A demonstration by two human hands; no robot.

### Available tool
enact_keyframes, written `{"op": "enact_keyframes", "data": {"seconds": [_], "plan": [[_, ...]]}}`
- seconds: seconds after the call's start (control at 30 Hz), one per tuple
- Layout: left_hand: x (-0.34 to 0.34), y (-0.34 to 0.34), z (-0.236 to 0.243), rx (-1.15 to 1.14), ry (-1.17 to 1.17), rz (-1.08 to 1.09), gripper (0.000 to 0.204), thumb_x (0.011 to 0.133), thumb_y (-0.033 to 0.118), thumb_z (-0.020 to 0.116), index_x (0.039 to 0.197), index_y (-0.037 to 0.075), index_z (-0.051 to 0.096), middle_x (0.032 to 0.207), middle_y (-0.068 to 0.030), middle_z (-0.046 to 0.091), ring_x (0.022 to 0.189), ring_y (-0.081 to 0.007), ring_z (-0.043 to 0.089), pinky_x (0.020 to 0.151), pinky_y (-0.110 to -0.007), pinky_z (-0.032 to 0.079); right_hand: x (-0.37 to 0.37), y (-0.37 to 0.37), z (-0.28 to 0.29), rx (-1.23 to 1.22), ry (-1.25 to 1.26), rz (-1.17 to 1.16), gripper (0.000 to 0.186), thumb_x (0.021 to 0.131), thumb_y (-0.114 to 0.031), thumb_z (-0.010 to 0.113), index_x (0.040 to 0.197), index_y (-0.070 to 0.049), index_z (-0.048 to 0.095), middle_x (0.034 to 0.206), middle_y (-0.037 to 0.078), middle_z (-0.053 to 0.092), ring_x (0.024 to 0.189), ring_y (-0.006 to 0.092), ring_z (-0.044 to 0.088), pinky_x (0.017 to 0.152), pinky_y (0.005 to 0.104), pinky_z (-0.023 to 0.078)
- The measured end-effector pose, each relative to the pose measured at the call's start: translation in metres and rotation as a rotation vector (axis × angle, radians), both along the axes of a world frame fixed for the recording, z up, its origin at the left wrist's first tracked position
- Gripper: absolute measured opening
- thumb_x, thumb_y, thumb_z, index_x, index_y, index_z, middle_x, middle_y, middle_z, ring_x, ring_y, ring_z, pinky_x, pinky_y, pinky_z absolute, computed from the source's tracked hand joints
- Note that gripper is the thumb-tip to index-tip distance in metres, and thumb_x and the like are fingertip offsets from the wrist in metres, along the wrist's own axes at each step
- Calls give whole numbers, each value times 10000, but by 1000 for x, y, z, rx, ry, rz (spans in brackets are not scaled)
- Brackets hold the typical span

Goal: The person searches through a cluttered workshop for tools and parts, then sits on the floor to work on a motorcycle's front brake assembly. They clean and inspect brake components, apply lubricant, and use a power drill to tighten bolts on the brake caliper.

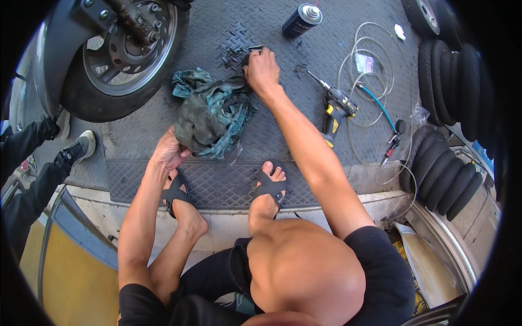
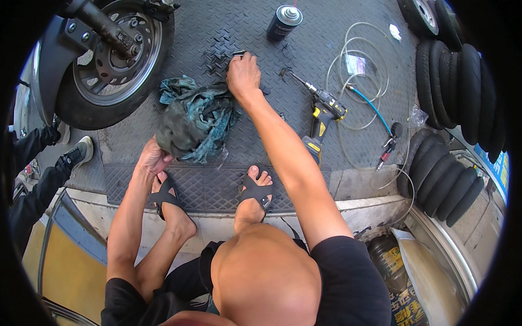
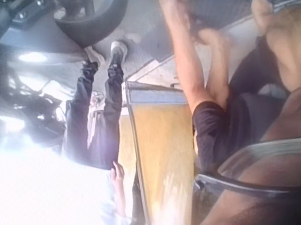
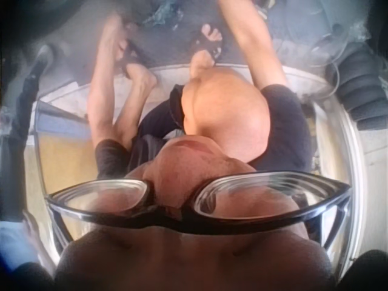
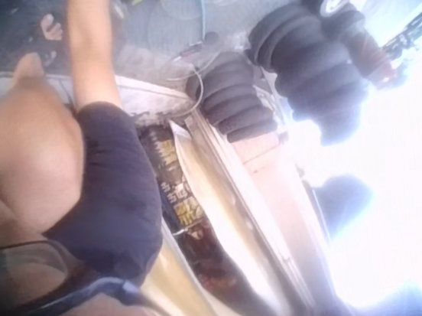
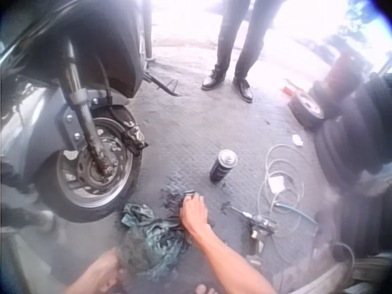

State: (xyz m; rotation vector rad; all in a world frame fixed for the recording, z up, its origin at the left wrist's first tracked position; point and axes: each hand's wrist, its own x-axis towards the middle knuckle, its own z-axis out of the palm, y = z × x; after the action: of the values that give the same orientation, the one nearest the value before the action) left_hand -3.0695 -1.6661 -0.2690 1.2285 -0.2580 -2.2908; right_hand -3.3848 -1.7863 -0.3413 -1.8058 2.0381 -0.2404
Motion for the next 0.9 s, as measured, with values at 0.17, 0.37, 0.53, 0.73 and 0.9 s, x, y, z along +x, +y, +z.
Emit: {"op": "enact_keyframes", "data": {"seconds": [0.17,0.37,0.53,0.73,0.9], "plan": [[10,-18,-7,-186,29,171,385,1002,378,760,1320,179,677,1173,45,728,955,-108,645,637,-287,443,-10,6,8,32,-197,-59,411,874,-177,824,1172,59,669,1073,219,749,1015,401,731,876,490,597],[-47,-37,3,-331,-59,69,314,1026,388,740,1230,156,683,1144,38,704,954,-113,632,648,-285,453,4,70,85,232,-1046,-402,299,930,-189,858,1018,64,725,797,68,744,679,112,640,600,305,502],[-117,-37,15,-671,-424,-211,136,1021,87,645,1037,-2,747,871,-22,752,733,-107,661,636,-311,532,22,111,128,294,-1073,-339,219,1038,-60,566,1043,85,730,733,74,722,603,115,645,588,309,524],[-147,-40,42,-1100,-699,-248,108,967,63,684,933,-8,759,760,-109,747,678,-214,721,634,-366,541,3,117,154,245,-933,-314,212,1006,-54,558,1016,74,727,748,152,746,606,210,733,589,383,567],[-177,-36,61,-1304,-910,-94,87,922,21,646,889,-23,713,776,-223,727,718,-425,721,642,-462,553,-1,127,169,121,-1010,-367,182,981,-34,574,984,67,726,726,167,735,627,226,755,604,400,577]]}}
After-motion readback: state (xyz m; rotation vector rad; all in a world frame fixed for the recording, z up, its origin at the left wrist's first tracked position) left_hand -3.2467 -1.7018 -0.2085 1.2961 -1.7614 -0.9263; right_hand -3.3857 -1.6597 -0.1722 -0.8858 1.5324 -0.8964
